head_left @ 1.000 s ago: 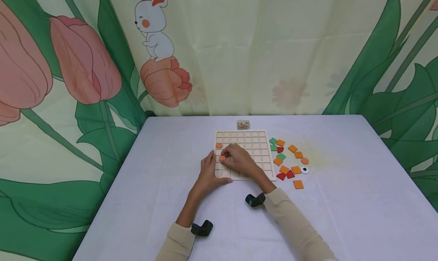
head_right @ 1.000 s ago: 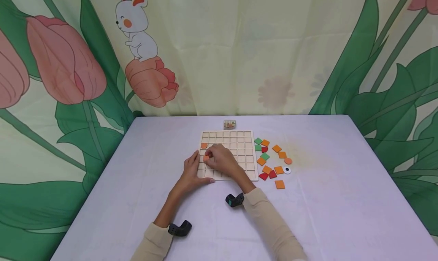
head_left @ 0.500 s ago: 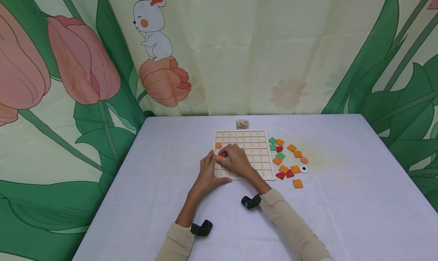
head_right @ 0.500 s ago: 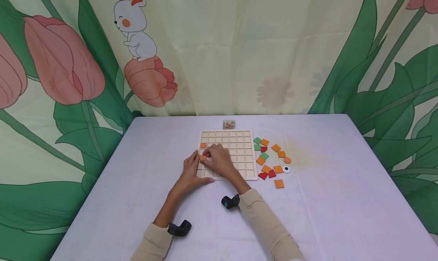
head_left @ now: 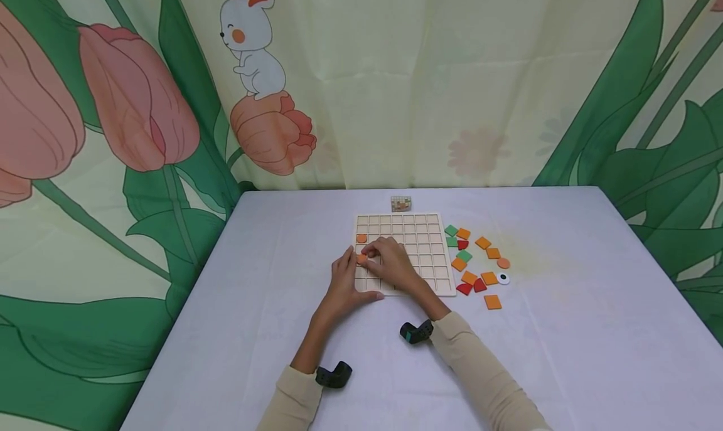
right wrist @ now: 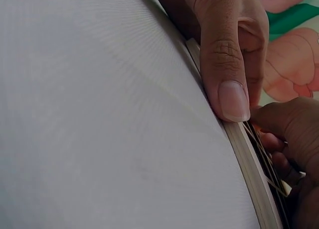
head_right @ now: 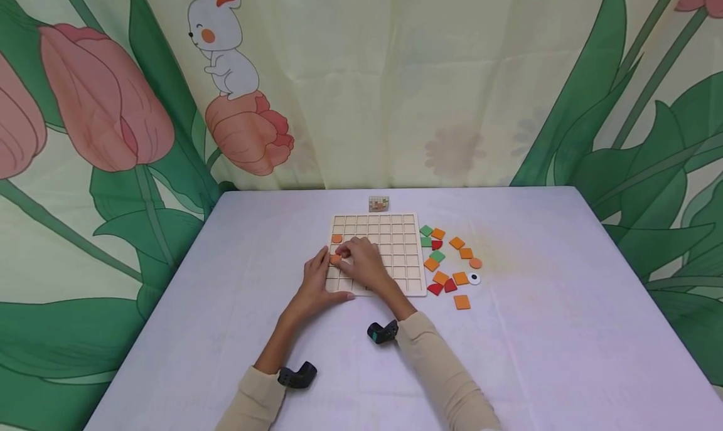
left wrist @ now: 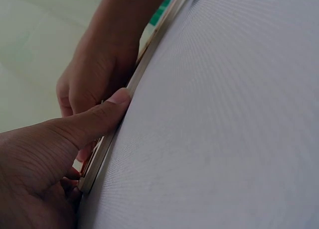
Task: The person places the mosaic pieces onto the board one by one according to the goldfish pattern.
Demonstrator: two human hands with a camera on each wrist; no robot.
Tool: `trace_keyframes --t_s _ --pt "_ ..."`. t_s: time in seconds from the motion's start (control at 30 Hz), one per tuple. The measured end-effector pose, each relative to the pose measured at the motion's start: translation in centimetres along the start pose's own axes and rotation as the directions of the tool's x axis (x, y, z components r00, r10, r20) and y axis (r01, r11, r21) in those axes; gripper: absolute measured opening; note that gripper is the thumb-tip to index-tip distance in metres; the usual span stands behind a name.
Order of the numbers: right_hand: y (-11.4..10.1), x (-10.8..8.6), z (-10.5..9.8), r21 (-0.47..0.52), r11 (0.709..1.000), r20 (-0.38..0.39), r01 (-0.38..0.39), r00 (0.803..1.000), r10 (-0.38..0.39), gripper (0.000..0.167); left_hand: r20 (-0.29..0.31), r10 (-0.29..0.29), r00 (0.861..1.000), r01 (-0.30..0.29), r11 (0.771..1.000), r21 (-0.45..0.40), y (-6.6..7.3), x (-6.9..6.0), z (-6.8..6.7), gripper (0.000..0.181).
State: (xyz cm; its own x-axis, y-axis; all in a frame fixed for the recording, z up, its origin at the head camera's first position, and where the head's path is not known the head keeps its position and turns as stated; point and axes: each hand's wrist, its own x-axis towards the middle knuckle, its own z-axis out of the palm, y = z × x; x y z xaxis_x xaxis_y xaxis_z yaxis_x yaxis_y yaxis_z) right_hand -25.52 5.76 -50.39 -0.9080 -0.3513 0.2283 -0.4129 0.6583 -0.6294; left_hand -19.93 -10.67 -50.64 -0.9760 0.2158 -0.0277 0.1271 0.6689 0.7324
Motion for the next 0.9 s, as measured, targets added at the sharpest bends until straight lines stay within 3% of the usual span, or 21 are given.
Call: trace_keyframes --t_s 0.63,0.9 --pt "-0.07 0.25 -0.11 0.025 1.0 -0.005 -0.011 1.0 0.011 0.018 -0.001 0.004 1.0 -0.004 1.0 -0.005 -0.07 0.0 -0.11 0.118" --pt "-0.18 0.18 -0.03 0.035 0.999 -0.007 -0.026 1.0 0.026 0.014 0.001 -0.021 1.0 0.021 1.0 0.003 -0.02 0.04 -0.02 0.119"
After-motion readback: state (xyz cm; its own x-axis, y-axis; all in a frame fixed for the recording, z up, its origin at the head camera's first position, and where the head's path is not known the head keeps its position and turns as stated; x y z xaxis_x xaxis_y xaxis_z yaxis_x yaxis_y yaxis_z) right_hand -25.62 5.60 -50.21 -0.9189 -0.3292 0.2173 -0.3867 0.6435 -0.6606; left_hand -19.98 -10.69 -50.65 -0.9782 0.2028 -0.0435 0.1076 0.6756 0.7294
